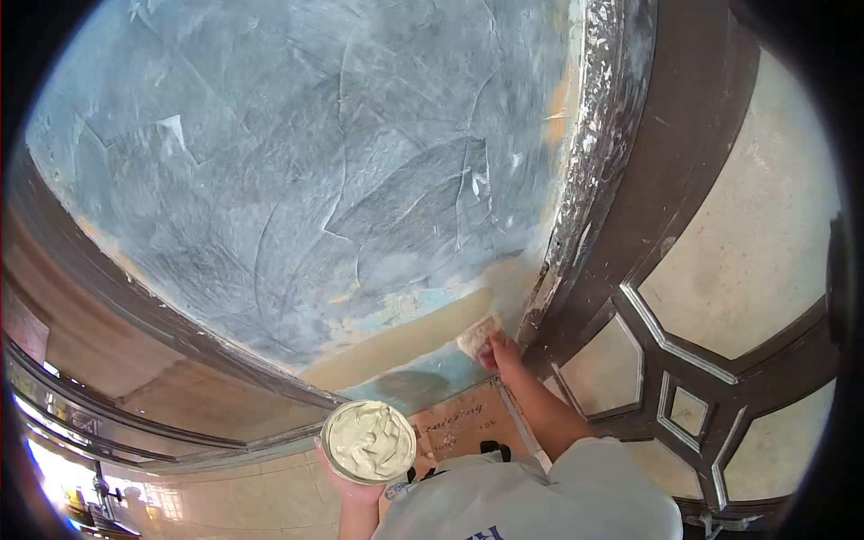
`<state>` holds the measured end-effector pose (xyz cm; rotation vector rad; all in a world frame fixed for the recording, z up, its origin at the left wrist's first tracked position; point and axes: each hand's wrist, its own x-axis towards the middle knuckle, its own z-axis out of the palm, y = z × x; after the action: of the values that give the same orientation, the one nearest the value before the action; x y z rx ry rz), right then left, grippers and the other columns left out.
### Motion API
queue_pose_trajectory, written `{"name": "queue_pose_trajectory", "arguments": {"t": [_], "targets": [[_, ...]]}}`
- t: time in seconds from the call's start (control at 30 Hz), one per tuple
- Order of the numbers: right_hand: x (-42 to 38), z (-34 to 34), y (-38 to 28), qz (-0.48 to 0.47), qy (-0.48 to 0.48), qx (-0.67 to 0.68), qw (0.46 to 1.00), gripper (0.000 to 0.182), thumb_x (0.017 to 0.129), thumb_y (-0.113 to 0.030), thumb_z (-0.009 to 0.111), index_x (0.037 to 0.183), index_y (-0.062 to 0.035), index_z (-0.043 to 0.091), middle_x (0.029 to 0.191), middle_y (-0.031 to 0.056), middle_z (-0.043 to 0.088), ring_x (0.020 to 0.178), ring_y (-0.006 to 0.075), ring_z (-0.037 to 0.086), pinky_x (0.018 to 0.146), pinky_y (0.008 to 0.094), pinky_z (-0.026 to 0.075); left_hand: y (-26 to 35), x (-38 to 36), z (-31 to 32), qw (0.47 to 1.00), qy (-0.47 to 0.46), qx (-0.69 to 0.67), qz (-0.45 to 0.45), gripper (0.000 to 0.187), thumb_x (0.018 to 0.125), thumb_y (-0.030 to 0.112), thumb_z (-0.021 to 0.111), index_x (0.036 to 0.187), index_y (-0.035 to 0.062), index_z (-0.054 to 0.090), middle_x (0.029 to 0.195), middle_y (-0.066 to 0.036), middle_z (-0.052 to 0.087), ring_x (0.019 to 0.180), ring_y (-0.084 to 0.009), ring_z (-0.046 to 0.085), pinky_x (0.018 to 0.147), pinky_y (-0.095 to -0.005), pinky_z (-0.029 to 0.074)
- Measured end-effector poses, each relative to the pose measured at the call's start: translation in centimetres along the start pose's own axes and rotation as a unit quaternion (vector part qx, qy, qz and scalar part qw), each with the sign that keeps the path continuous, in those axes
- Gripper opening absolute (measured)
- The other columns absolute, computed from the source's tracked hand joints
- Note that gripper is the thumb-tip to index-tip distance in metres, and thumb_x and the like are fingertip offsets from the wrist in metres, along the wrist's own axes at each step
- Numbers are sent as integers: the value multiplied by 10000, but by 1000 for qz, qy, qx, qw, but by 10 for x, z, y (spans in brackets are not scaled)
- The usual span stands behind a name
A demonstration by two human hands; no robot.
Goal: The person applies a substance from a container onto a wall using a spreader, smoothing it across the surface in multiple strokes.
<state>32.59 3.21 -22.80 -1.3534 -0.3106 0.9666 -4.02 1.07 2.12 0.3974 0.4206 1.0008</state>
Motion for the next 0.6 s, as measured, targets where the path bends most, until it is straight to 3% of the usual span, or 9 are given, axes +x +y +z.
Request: {"name": "queue_pose_trajectory", "arguments": {"t": [0.03, 0.17, 0.23, 0.33, 0.43, 0.47, 0.53, 0.6], "targets": [[0, -9, 21, 40, 43, -2, 998, 313, 998, -412, 576, 1015, -100, 561, 713, 50, 621, 568, 143, 626, 475, 267, 503, -2, 0, -1, 1000, 2, 8, 6, 720, 987, 631, 293, 1444, 96, 445, 1467, -134, 471, 1333, -342, 460, 1108, -526, 378], [-28, -13, 5, 131, 19, 80, 988, 332, 992, -441, 578, 1019, -111, 563, 719, 55, 631, 546, 140, 614, 472, 270, 502, -8, 4, -2, 1000, 21, -18, 0, 715, 990, 624, 297, 1445, 93, 448, 1462, -137, 480, 1330, -347, 467, 1107, -530, 377], [-19, -2, -20, 28, 9, 70, 997, 354, 987, -467, 575, 1007, -114, 558, 721, 59, 635, 518, 147, 604, 471, 277, 504, -12, 5, -1, 1000, 23, -18, -7, 718, 987, 626, 301, 1448, 95, 447, 1465, -138, 477, 1332, -348, 465, 1109, -531, 374], [-5, 13, -62, -38, -18, 29, 999, 352, 991, -466, 569, 994, -114, 552, 722, 60, 637, 501, 150, 598, 466, 279, 502, -18, 9, 6, 999, -5, -34, -16, 728, 982, 635, 311, 1449, 92, 444, 1467, -139, 473, 1328, -352, 465, 1110, -529, 374], [35, -18, -32, 2, -102, -47, 994, 324, 1007, -433, 556, 982, -111, 542, 699, 50, 618, 506, 145, 601, 455, 284, 493, -26, 10, 8, 997, 45, -56, -13, 736, 976, 640, 325, 1449, 89, 442, 1469, -139, 470, 1317, -357, 473, 1108, -530, 375], [38, -26, -13, 3, -103, -48, 994, 324, 1007, -433, 556, 982, -111, 542, 699, 50, 618, 506, 145, 601, 455, 284, 493, -29, 11, 6, 998, 47, -36, 0, 736, 976, 640, 327, 1449, 89, 441, 1469, -139, 470, 1317, -356, 473, 1106, -529, 378], [23, -40, 32, 122, 26, -30, 992, 317, 1018, -406, 545, 940, -99, 545, 661, 35, 584, 478, 137, 565, 435, 286, 468, -33, 10, 4, 999, 49, -17, 16, 736, 976, 640, 329, 1450, 88, 440, 1468, -138, 470, 1317, -355, 473, 1104, -528, 381], [1, -38, 33, 119, 42, -10, 992, 321, 1018, -403, 547, 928, -95, 541, 658, 31, 576, 476, 138, 558, 428, 287, 459, -37, 7, 4, 974, -41, 196, 109, 735, 976, 642, 326, 1447, 89, 441, 1466, -138, 472, 1321, -352, 470, 1098, -526, 387]]}}
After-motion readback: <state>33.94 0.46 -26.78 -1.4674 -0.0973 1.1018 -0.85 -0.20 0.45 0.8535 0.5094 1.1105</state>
